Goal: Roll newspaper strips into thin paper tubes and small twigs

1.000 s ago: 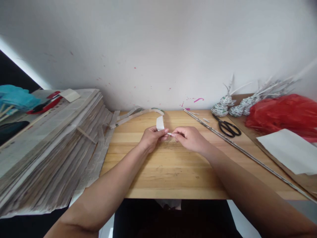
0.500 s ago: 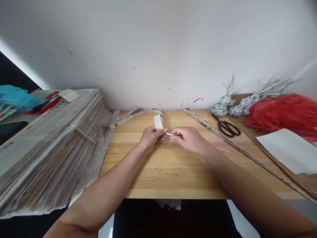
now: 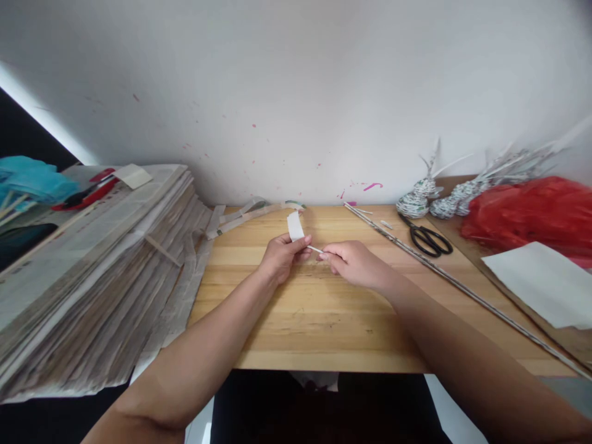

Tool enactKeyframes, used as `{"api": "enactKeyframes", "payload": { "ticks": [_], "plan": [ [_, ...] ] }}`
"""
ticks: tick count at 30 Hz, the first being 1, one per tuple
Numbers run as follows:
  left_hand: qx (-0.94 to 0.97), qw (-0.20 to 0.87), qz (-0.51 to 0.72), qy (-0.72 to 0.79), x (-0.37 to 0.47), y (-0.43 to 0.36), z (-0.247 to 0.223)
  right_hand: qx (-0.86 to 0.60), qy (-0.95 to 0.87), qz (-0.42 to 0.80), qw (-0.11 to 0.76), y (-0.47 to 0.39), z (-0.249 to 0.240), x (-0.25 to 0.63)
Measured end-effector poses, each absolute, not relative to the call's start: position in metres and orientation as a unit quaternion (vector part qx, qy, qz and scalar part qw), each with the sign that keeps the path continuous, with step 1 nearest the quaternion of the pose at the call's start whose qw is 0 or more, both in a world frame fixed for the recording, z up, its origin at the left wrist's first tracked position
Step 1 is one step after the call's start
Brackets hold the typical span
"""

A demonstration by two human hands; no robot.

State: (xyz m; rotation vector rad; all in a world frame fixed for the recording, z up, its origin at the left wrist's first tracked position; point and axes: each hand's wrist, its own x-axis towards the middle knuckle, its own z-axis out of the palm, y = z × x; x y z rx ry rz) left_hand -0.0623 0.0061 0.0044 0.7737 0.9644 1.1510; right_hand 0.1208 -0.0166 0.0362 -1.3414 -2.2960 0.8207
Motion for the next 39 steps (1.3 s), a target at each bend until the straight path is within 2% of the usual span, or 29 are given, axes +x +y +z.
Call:
{"api": "enactKeyframes", "payload": {
  "ticks": [4,8,13,15,18,20,25,27,30,32,34,39],
  "plan": [
    [0.352,0.665,0.501,0.428,-0.062,0.005,0.005,-0.496,-0.748,0.426,0.114,-0.016,0.037,0.123],
    [0.351,0.663,0.498,0.435,-0.062,0.005,0.006,-0.492,-0.757,0.403,0.15,-0.016,0.038,0.125],
    [0.361,0.675,0.497,0.408,-0.062,0.005,0.006,-0.483,-0.728,0.479,0.083,-0.015,0.038,0.126],
    [0.357,0.677,0.499,0.407,-0.062,0.005,0.005,-0.487,-0.74,0.452,0.105,-0.015,0.036,0.124],
    [0.348,0.678,0.5,0.411,-0.062,0.005,0.004,-0.482,-0.787,0.333,0.192,-0.016,0.032,0.12],
    [0.349,0.68,0.499,0.408,-0.062,0.006,0.004,-0.474,-0.791,0.322,0.213,-0.016,0.031,0.118],
    [0.346,0.689,0.5,0.395,-0.061,0.005,0.004,-0.465,-0.718,0.503,0.125,-0.015,0.034,0.12],
    [0.338,0.69,0.5,0.399,-0.061,0.005,0.004,-0.464,-0.74,0.464,0.146,-0.015,0.033,0.12],
    [0.325,0.69,0.502,0.407,-0.061,0.005,0.004,-0.454,-0.815,0.285,0.221,-0.018,0.031,0.117],
    [0.32,0.691,0.504,0.407,-0.061,0.006,0.004,-0.44,-0.84,0.212,0.235,-0.019,0.031,0.116],
    [0.323,0.692,0.504,0.404,-0.061,0.006,0.004,-0.444,-0.842,0.213,0.221,-0.019,0.031,0.117],
    [0.341,0.693,0.496,0.396,-0.06,0.004,0.003,-0.475,-0.794,0.351,0.142,-0.017,0.033,0.121]
  ]
}}
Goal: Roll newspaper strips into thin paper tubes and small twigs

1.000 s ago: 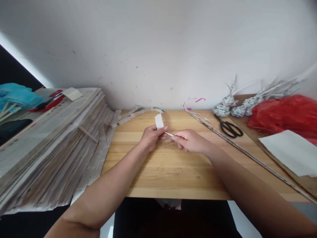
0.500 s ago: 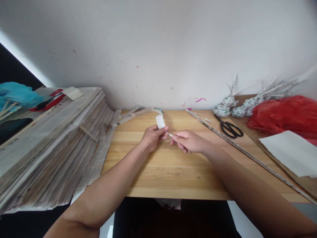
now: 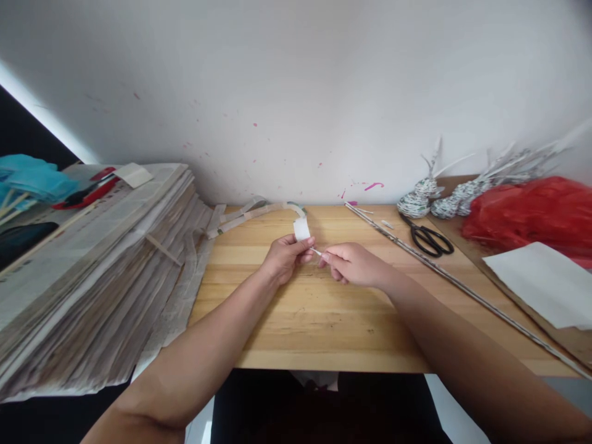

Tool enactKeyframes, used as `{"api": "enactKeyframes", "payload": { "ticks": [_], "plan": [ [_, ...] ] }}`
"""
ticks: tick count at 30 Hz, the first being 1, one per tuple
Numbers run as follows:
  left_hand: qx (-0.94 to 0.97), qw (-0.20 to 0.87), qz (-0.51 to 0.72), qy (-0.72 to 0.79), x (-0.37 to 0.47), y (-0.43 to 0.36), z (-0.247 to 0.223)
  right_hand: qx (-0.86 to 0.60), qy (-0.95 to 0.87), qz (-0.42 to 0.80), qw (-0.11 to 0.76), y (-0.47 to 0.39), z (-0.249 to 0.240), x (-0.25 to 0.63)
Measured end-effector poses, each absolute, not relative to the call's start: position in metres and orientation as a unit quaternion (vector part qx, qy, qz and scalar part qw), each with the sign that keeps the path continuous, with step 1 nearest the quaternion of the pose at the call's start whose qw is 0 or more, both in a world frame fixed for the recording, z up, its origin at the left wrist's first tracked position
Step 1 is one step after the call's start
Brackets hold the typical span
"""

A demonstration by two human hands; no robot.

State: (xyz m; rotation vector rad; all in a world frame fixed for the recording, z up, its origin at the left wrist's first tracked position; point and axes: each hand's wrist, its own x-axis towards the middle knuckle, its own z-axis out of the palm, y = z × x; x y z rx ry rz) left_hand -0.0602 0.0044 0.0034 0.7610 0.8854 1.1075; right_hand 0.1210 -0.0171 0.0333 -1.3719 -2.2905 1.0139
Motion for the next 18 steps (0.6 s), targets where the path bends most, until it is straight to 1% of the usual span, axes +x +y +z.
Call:
{"api": "enactKeyframes", "payload": {
  "ticks": [1,5,7,9,13,18],
  "plan": [
    [0.338,0.693,0.495,0.399,-0.06,0.004,0.003,-0.479,-0.798,0.337,0.145,-0.017,0.033,0.121],
    [0.324,0.694,0.498,0.408,-0.06,0.005,0.003,-0.47,-0.839,0.182,0.204,-0.019,0.033,0.119],
    [0.326,0.695,0.497,0.404,-0.061,0.005,0.004,-0.465,-0.84,0.179,0.214,-0.02,0.034,0.118],
    [0.331,0.699,0.493,0.398,-0.061,0.005,0.005,-0.472,-0.821,0.248,0.207,-0.02,0.037,0.118],
    [0.332,0.707,0.485,0.394,-0.06,0.003,0.006,-0.475,-0.735,0.454,0.168,-0.018,0.043,0.123],
    [0.324,0.717,0.476,0.393,-0.059,0.001,0.006,-0.472,-0.662,0.565,0.143,-0.017,0.042,0.124]
  ]
}}
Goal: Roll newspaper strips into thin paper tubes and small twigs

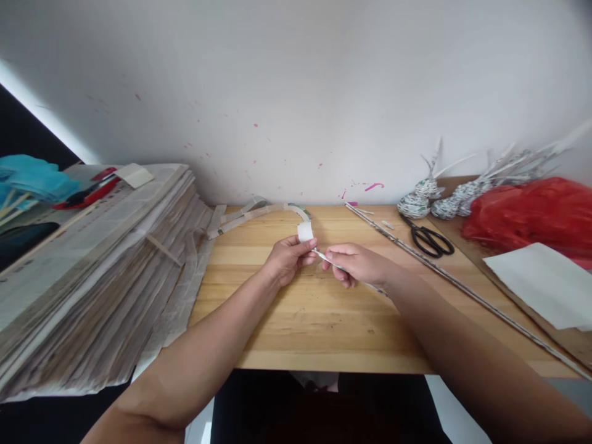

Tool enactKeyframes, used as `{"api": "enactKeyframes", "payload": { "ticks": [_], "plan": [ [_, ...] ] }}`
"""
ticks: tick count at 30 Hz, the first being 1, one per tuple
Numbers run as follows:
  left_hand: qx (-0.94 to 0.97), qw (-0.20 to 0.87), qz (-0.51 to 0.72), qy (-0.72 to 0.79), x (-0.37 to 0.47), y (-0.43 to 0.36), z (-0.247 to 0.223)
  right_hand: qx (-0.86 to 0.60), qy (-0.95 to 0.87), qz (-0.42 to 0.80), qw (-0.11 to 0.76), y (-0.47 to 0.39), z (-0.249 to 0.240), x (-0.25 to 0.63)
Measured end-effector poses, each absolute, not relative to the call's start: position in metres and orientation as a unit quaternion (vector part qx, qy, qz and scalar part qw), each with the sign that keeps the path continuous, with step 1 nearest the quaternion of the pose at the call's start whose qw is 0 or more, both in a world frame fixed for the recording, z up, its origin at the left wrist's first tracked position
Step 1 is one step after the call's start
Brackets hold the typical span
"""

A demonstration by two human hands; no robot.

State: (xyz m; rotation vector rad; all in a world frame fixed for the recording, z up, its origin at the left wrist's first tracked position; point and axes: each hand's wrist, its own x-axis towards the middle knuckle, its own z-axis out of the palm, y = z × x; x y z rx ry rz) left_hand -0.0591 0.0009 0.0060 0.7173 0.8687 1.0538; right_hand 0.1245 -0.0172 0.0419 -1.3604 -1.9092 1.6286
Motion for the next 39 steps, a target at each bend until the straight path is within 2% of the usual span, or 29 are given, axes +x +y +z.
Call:
{"api": "enactKeyframes", "payload": {
  "ticks": [3,8,11,14,19,21,25,27,30,35,39],
  "plan": [
    [0.316,0.715,0.481,0.397,-0.058,0.001,0.006,-0.489,-0.68,0.524,0.155,-0.019,0.039,0.121],
    [0.301,0.703,0.491,0.417,-0.058,0.001,0.005,-0.468,-0.829,0.195,0.237,-0.024,0.037,0.114],
    [0.301,0.703,0.498,0.408,-0.058,0.002,0.005,-0.447,-0.855,0.13,0.229,-0.025,0.037,0.114],
    [0.305,0.706,0.501,0.397,-0.059,0.002,0.005,-0.468,-0.842,0.157,0.217,-0.022,0.038,0.116],
    [0.312,0.707,0.498,0.393,-0.058,0.002,0.007,-0.492,-0.749,0.415,0.154,-0.019,0.04,0.12],
    [0.309,0.709,0.494,0.398,-0.058,0.002,0.007,-0.496,-0.761,0.384,0.17,-0.021,0.04,0.118],
    [0.297,0.705,0.495,0.412,-0.059,0.002,0.006,-0.485,-0.826,0.181,0.222,-0.026,0.038,0.113],
    [0.298,0.704,0.498,0.41,-0.059,0.002,0.007,-0.479,-0.838,0.139,0.222,-0.027,0.039,0.112],
    [0.303,0.703,0.502,0.404,-0.059,0.002,0.007,-0.486,-0.837,0.146,0.208,-0.026,0.04,0.114],
    [0.313,0.703,0.5,0.398,-0.058,0.002,0.006,-0.508,-0.783,0.317,0.168,-0.023,0.04,0.116],
    [0.307,0.703,0.5,0.402,-0.058,0.002,0.005,-0.498,-0.813,0.214,0.212,-0.024,0.037,0.114]
  ]
}}
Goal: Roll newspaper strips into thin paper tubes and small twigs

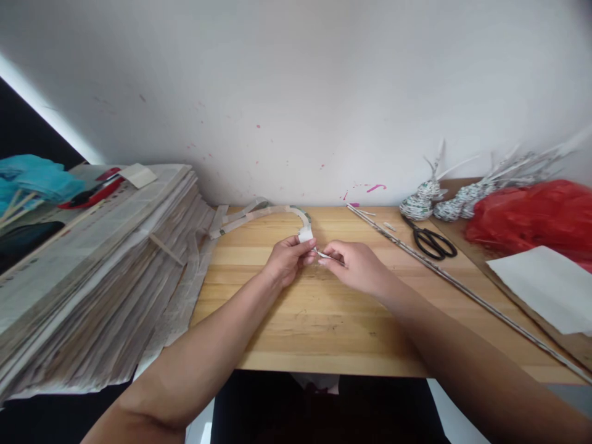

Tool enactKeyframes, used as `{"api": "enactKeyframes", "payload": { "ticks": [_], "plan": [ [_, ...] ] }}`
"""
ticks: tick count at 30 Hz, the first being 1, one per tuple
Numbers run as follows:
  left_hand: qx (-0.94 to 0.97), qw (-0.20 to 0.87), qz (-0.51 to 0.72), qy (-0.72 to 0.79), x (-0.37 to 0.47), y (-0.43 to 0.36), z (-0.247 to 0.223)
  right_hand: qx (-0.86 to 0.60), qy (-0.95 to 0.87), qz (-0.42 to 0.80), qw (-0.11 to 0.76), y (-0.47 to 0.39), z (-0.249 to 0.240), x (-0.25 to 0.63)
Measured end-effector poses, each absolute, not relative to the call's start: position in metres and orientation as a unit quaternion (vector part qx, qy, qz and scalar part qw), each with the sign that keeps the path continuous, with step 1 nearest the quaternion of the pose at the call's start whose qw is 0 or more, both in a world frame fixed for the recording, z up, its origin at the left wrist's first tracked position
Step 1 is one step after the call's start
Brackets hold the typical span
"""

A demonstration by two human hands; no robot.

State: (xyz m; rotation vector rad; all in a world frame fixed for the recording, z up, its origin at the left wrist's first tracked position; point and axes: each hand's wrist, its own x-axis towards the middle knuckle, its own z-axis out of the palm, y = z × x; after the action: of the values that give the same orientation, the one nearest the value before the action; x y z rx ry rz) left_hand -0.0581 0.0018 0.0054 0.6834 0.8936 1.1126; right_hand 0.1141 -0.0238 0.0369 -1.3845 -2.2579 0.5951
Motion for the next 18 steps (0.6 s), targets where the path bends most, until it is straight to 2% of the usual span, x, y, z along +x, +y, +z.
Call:
{"api": "enactKeyframes", "payload": {
  "ticks": [3,7,8,13,15,18],
  "plan": [
    [0.315,0.703,0.498,0.398,-0.0581,0.0012,0.0055,-0.496,-0.817,0.208,0.206,-0.023,0.0383,0.114],
    [0.329,0.704,0.492,0.392,-0.0577,0.0,0.0054,-0.498,-0.754,0.404,0.143,-0.0207,0.0428,0.1174],
    [0.33,0.704,0.49,0.393,-0.0576,-0.0003,0.0055,-0.494,-0.747,0.423,0.139,-0.0206,0.043,0.1179],
    [0.325,0.7,0.491,0.404,-0.0573,-0.0013,0.0068,-0.484,-0.805,0.264,0.22,-0.0228,0.0393,0.1144],
    [0.332,0.698,0.494,0.398,-0.0571,-0.0016,0.0069,-0.491,-0.794,0.29,0.209,-0.0233,0.0398,0.1134],
    [0.35,0.699,0.49,0.387,-0.0566,-0.0017,0.0059,-0.495,-0.745,0.419,0.153,-0.023,0.0436,0.115]
  ]
}}
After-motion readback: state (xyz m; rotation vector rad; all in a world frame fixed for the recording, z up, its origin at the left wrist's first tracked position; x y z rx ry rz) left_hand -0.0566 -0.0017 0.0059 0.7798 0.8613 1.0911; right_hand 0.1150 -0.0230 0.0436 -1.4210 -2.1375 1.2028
